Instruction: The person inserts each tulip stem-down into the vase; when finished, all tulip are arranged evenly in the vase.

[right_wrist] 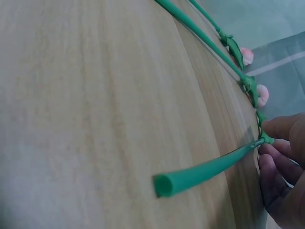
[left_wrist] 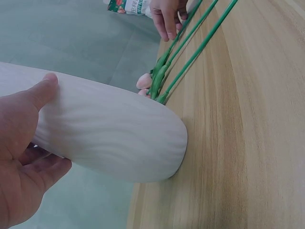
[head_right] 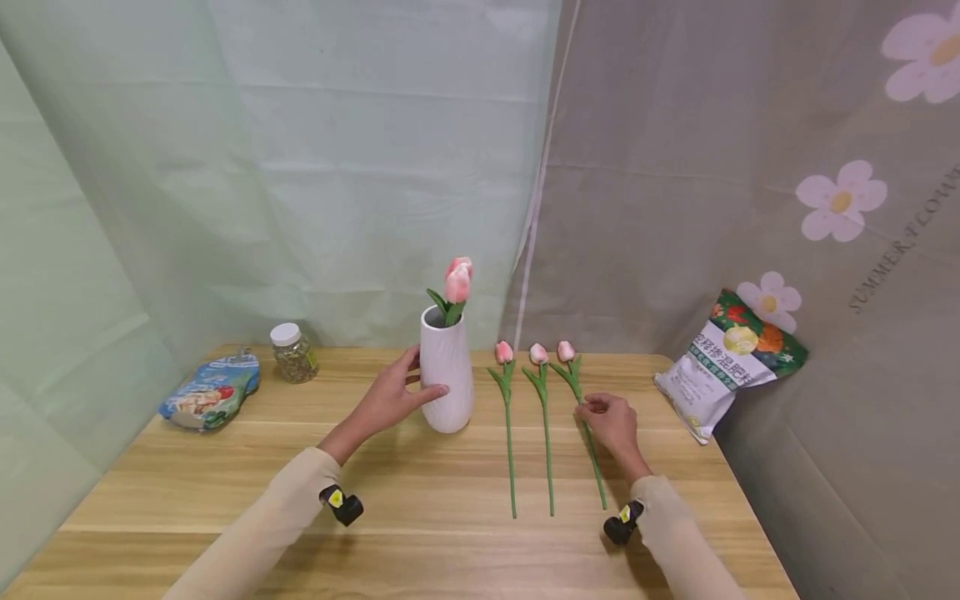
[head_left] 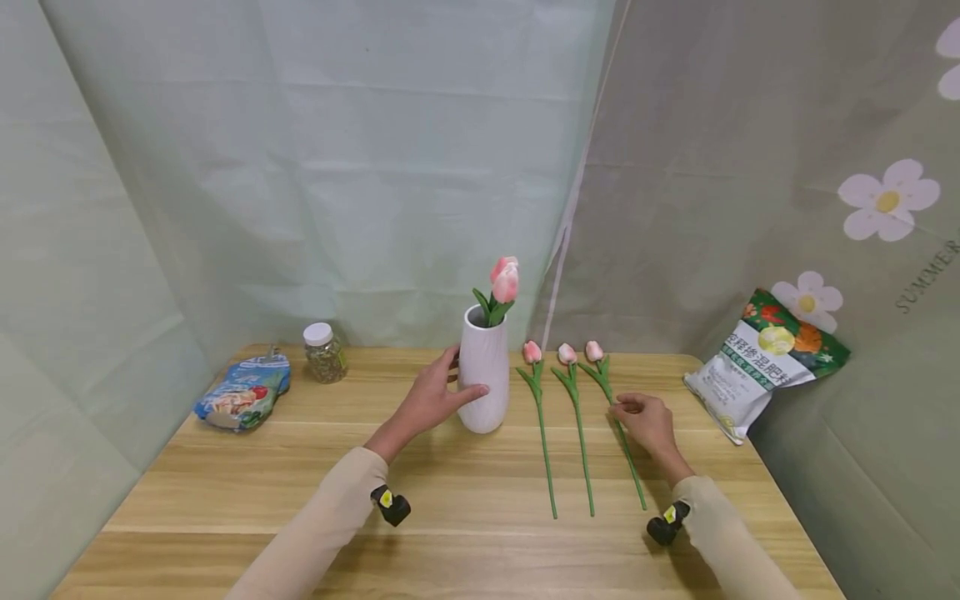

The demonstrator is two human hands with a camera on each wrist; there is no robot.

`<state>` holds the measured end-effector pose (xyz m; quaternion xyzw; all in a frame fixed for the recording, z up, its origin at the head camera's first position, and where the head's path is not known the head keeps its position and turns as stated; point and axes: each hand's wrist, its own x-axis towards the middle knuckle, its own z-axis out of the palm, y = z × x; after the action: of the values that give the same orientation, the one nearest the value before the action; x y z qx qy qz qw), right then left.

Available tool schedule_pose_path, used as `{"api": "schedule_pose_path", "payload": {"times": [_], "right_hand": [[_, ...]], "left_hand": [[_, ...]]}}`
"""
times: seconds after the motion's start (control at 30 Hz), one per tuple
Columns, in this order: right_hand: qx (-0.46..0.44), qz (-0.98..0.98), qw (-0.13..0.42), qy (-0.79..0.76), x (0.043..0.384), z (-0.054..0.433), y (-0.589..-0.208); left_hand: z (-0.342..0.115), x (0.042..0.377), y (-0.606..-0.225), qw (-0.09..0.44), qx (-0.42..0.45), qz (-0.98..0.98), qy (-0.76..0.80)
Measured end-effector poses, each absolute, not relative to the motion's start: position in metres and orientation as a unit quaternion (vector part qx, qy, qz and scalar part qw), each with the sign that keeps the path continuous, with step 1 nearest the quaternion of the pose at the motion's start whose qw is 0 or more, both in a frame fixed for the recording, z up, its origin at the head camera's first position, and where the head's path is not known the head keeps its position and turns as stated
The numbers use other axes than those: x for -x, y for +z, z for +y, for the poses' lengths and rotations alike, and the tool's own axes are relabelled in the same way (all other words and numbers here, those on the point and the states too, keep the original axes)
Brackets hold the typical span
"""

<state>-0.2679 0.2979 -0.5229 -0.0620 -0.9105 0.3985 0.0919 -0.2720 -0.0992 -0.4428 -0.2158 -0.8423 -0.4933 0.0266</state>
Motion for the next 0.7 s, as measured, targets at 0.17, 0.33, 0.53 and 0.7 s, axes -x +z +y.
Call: {"api": "schedule_pose_path", "payload": {"times": [0.17, 0.33, 0.53, 0.7], "right_hand": [[0.061, -0.912, 0.1, 0.393, 0.2697, 0.2943, -0.5235], [0.064, -0.918, 0.106, 0.377, 0.2723, 0.292, -0.5228], [0.079, -0.92, 0.1, 0.371, 0.2738, 0.2907, -0.5215], [0.094, -0.916, 0.093, 0.378, 0.273, 0.29, -0.5174]], "left_hand": [[-0.0995, 0.273, -0.444, 0.026, 0.217, -0.841, -0.494], [-0.0992, 0.2734, -0.4444, 0.027, 0.217, -0.843, -0.491], [-0.0992, 0.2725, -0.4439, 0.026, 0.217, -0.844, -0.491], [-0.1, 0.2721, -0.4438, 0.026, 0.216, -0.845, -0.488]]}}
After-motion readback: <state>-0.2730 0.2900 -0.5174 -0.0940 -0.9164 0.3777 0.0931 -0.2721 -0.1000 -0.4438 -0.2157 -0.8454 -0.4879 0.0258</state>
